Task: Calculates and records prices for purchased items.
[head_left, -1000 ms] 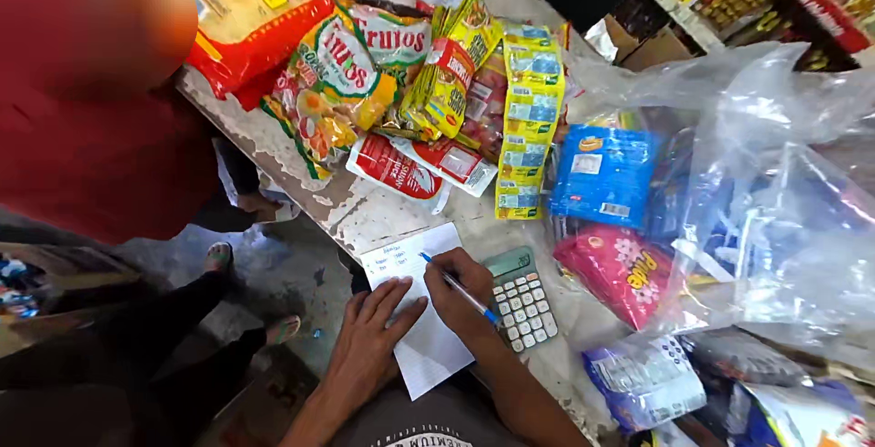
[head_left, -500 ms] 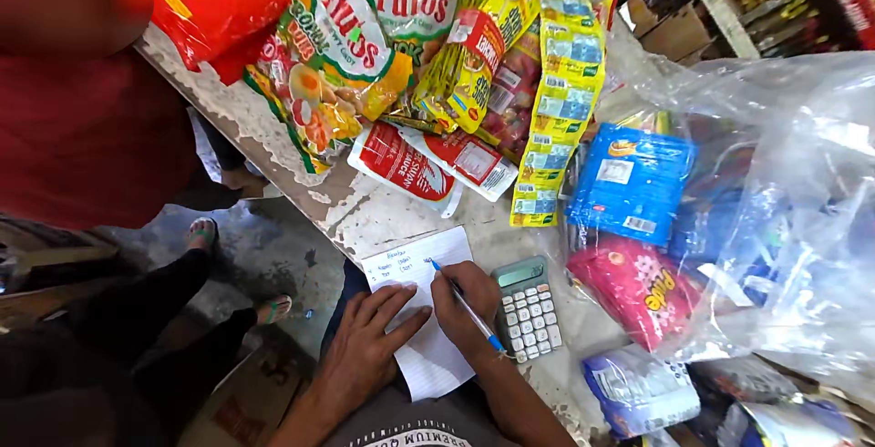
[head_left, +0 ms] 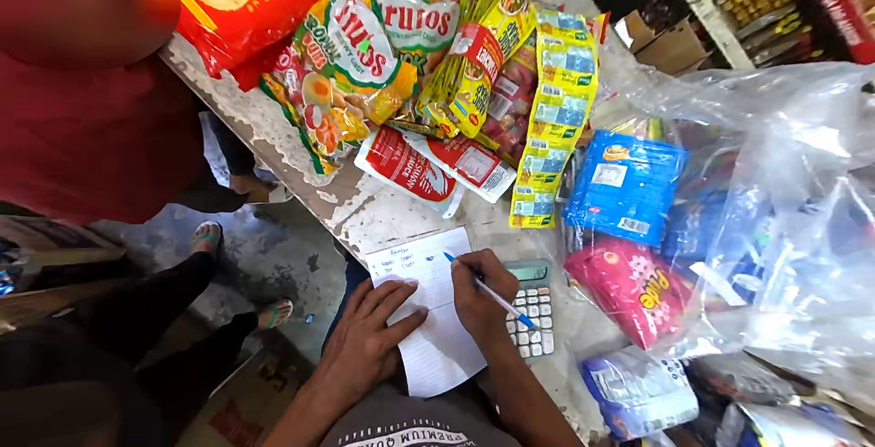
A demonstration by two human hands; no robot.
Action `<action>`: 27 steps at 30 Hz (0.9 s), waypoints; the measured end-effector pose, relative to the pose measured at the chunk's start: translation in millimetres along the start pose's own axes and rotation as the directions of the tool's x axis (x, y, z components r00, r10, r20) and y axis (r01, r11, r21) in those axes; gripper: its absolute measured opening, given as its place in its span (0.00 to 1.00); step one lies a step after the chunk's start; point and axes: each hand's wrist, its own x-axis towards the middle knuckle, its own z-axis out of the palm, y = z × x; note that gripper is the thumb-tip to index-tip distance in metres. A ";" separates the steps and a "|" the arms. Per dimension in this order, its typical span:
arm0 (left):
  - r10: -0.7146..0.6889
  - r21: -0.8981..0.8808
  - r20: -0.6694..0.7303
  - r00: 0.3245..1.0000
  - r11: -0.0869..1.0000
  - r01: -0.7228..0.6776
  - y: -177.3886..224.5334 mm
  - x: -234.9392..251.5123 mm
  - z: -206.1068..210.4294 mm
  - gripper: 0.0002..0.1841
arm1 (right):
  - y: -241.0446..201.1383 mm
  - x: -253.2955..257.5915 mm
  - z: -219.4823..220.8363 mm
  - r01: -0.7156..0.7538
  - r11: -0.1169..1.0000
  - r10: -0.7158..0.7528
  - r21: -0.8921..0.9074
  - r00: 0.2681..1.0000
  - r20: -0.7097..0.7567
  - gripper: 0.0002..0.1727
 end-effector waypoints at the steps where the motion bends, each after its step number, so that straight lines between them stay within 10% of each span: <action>1: 0.002 -0.017 0.012 1.000 1.000 -0.002 -1.5 0.9 -2.5 0.18 | 2.1 1.5 -1.2 0.001 1.000 -0.001 0.010 1.000 0.011 0.05; 27: 0.007 -0.089 0.013 1.000 0.996 -0.006 -8.2 0.4 -4.6 0.16 | 4.5 -3.4 7.1 0.024 0.993 -0.022 -0.112 0.999 0.024 0.06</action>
